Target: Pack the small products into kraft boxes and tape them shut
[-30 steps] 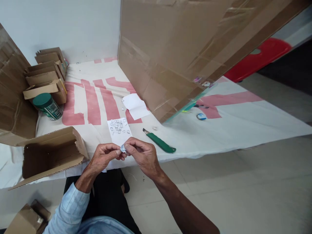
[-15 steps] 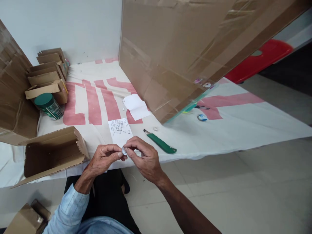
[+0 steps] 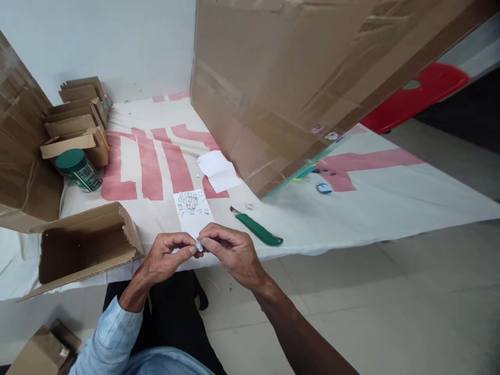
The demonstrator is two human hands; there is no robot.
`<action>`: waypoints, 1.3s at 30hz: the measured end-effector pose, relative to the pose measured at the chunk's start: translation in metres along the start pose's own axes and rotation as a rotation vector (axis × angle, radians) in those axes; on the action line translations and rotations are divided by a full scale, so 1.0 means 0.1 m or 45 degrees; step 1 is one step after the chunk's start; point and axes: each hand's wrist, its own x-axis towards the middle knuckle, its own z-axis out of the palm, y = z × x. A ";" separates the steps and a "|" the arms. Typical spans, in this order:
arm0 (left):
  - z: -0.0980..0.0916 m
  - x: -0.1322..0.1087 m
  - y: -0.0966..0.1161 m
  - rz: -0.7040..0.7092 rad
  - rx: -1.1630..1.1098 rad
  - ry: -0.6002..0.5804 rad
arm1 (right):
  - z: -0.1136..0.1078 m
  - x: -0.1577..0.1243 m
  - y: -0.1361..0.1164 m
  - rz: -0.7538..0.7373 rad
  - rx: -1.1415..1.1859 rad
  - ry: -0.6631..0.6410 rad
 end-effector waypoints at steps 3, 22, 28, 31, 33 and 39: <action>-0.01 0.00 -0.03 -0.041 -0.108 0.006 | -0.03 0.01 0.04 0.182 0.171 -0.014; 0.05 0.08 -0.15 -0.102 0.010 0.182 | -0.02 -0.03 0.17 0.204 0.149 -0.021; -0.03 0.09 -0.33 -0.153 0.291 0.251 | -0.31 0.14 0.42 0.203 -0.058 0.138; -0.04 0.11 -0.43 -0.091 0.389 0.227 | -0.52 0.39 0.68 0.119 -0.263 0.341; -0.02 0.13 -0.50 -0.035 0.451 0.172 | -0.61 0.56 0.89 0.032 -0.418 0.369; 0.00 0.16 -0.68 -0.028 0.626 0.070 | -0.69 0.90 1.36 -0.078 -0.926 0.183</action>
